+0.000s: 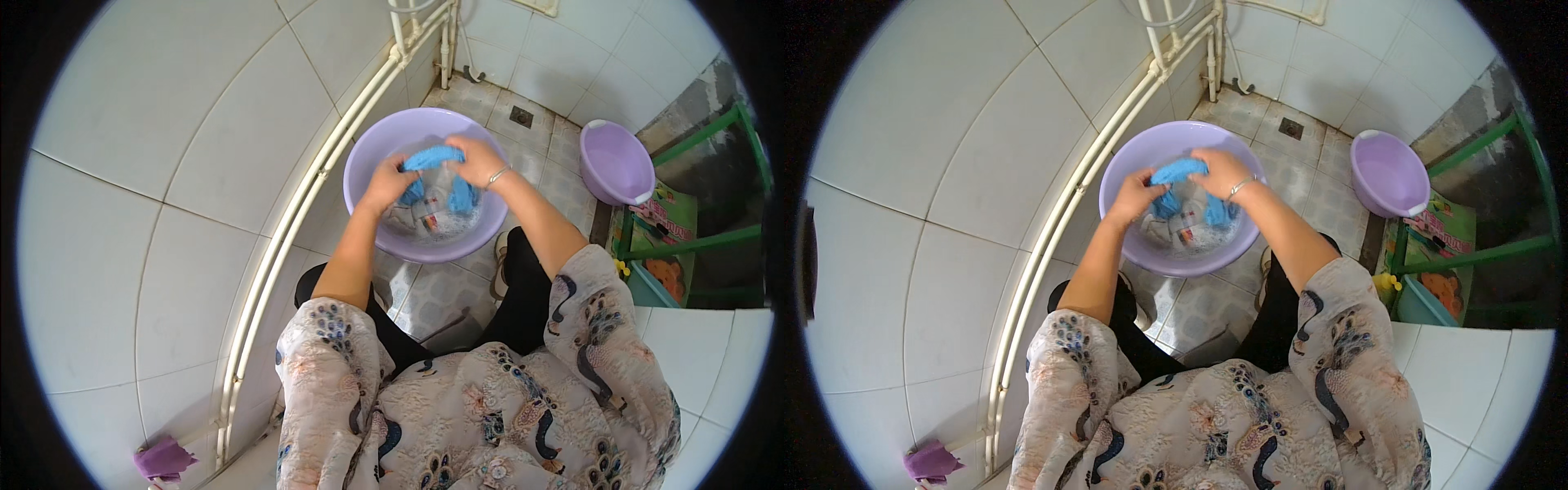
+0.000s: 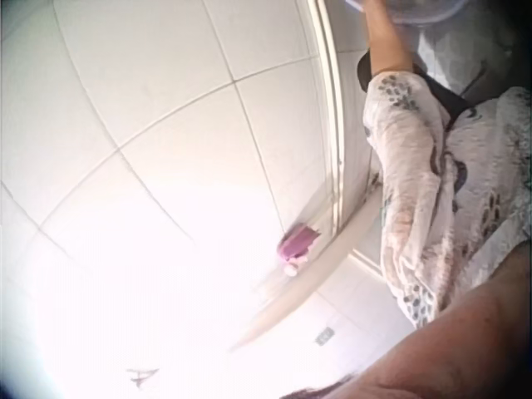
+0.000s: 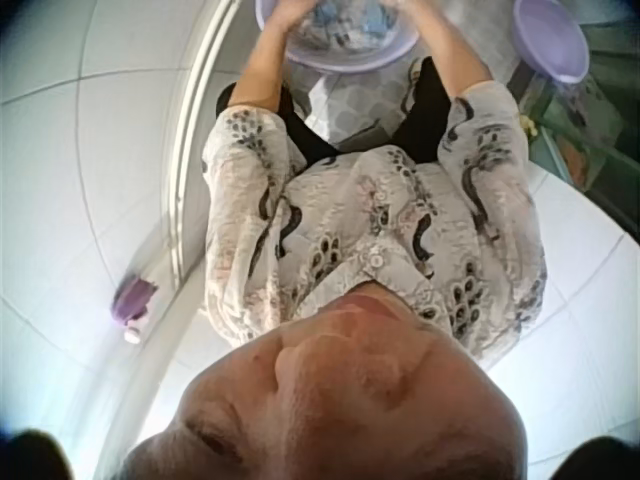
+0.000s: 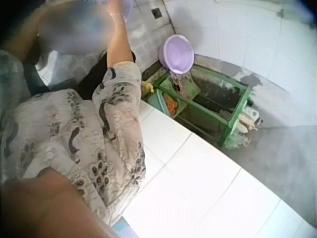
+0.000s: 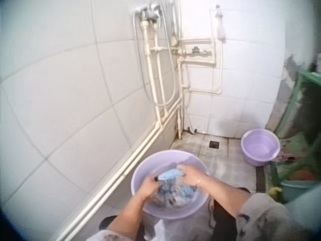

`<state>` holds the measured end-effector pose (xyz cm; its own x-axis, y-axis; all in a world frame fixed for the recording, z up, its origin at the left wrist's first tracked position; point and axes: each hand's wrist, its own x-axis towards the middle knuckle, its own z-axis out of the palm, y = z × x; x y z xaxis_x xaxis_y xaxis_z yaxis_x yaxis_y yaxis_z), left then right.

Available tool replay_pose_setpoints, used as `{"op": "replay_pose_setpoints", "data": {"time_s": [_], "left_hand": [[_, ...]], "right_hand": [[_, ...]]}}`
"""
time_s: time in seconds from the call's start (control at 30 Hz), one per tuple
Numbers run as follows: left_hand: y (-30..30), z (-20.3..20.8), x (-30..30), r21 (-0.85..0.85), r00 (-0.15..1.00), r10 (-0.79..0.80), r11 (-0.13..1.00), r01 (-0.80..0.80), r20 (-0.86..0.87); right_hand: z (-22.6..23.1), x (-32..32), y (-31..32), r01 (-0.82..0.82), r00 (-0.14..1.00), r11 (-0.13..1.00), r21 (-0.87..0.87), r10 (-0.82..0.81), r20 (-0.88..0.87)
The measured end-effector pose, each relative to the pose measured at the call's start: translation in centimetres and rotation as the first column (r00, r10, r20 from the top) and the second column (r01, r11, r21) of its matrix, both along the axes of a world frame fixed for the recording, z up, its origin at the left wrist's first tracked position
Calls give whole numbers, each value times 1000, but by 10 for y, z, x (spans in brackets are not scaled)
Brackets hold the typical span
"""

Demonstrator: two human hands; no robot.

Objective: The person washes clothes by hand in a purple basin filled with water. They scrub and rinse a blue cloth and a white cloth, wringing out excess water and placing the items on a nearby wall hook.

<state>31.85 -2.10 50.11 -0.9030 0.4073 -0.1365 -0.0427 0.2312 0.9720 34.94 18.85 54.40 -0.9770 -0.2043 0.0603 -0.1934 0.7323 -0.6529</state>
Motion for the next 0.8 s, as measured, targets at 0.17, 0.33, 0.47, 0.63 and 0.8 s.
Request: {"op": "replay_pose_setpoints", "data": {"time_s": [0.17,0.33,0.47,0.63,0.8], "left_hand": [[2,63,6,158,983,46,987,-18,-178],[1,86,7,254,965,67,967,-1,-252],[0,72,13,269,968,13,961,57,-249],[-20,11,15,37,968,-171,983,180,-185],[-8,-25,15,-76,980,-131,987,144,150]], "right_hand": [[93,0,-13,-48,985,989,-138,24,-170],[121,3,-21,-64,963,960,-271,-12,-270],[88,1,-29,11,938,900,-435,-160,-307],[82,-15,-44,50,980,511,-858,-190,-56],[95,-25,-34,136,991,-30,-990,-10,136]]}}
